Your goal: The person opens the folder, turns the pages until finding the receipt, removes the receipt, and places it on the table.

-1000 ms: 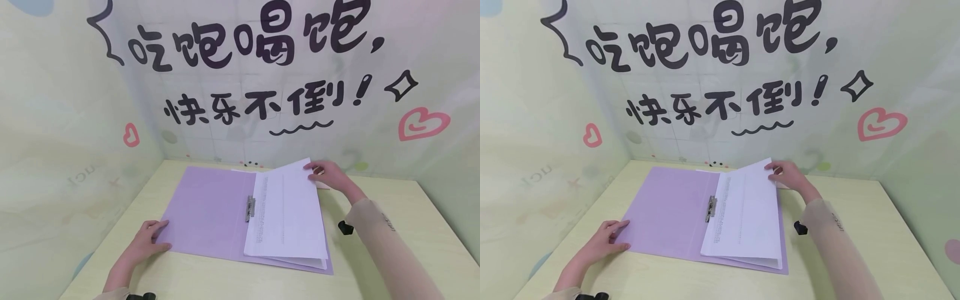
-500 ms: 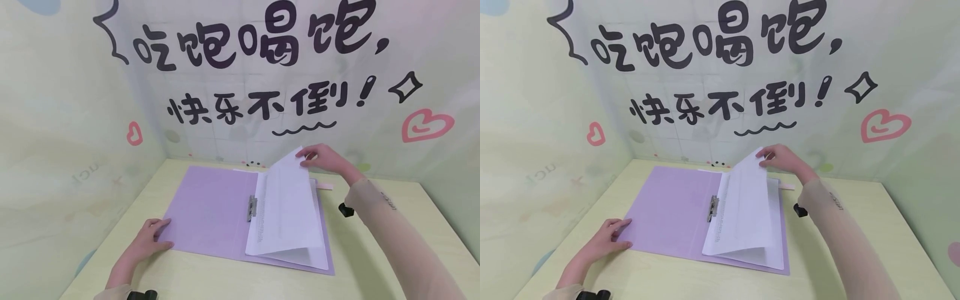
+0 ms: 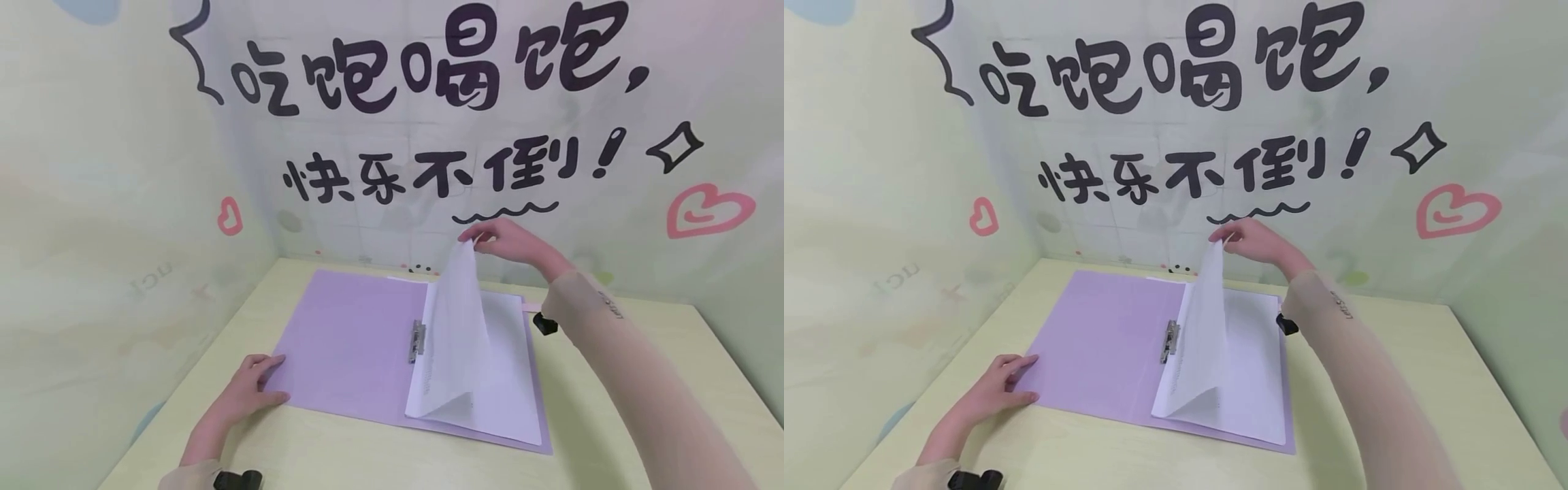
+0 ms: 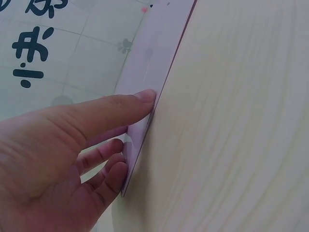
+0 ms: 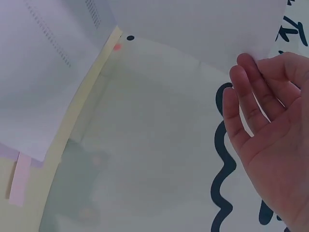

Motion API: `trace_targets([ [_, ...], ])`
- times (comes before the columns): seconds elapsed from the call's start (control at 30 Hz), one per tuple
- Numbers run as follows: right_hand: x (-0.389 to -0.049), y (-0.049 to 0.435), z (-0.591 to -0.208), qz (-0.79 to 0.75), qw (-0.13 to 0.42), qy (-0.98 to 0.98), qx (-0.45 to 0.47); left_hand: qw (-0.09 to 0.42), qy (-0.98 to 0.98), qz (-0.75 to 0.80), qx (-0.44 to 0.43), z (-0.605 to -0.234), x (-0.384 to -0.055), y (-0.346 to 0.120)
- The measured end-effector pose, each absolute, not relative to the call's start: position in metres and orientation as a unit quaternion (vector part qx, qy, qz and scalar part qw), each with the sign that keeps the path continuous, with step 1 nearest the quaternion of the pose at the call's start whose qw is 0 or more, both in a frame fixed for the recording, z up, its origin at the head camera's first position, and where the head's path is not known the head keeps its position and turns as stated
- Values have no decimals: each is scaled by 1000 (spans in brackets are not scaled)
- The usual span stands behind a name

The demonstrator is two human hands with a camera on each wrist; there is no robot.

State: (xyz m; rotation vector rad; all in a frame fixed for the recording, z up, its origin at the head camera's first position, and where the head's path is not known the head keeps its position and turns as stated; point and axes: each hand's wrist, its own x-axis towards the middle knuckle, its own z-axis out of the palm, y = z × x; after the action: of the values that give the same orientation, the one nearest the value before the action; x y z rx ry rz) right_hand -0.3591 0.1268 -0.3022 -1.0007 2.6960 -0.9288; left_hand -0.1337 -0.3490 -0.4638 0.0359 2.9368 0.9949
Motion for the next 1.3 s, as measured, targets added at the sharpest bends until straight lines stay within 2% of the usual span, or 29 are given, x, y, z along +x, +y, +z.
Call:
trace_targets([
  [0.33, -364, 72, -307, -339, 45, 877, -336, 16, 949, 313, 12, -464, -135, -349],
  [0.63, -368, 15, -328, -392, 10, 850, -351, 21, 950, 312, 8, -464, -136, -349],
  [0.97, -358, -42, -367, -408, 54, 827, -384, 8, 951, 310, 10, -467, -133, -353],
  [1.3, -353, -56, -405, -385, 58, 849, -356, 5, 945, 326, 15, -468, -133, -349],
])
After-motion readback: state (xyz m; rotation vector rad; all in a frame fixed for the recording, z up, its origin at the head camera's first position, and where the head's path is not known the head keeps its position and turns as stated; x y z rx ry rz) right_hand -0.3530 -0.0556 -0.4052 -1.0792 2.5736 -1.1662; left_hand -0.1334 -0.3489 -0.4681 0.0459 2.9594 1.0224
